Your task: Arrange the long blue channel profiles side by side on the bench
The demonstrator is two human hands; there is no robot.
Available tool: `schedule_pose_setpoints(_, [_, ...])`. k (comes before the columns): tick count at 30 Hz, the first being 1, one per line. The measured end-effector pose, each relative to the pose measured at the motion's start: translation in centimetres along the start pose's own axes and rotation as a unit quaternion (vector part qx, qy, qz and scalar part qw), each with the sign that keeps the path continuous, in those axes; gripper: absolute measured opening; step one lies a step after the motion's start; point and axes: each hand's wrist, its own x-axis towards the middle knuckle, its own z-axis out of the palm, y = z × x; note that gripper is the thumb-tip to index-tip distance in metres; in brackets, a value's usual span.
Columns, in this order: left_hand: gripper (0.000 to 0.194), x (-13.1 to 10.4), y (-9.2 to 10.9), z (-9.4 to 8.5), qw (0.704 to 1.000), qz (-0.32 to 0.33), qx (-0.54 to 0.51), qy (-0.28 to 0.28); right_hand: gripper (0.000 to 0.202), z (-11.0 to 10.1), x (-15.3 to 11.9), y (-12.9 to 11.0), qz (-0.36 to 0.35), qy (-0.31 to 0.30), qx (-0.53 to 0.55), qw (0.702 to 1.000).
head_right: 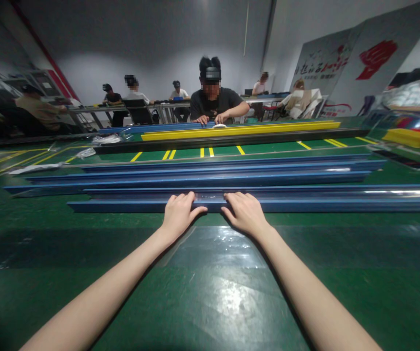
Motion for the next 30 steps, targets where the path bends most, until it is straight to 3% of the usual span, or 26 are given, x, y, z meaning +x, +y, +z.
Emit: schedule_pose_setpoints(30, [0.035,-0.29,-0.03,0.43,1.0,0.024,0.011,0.006,0.029,-0.32,0.15,-0.29,-0.005,-0.002,-0.051,0.999])
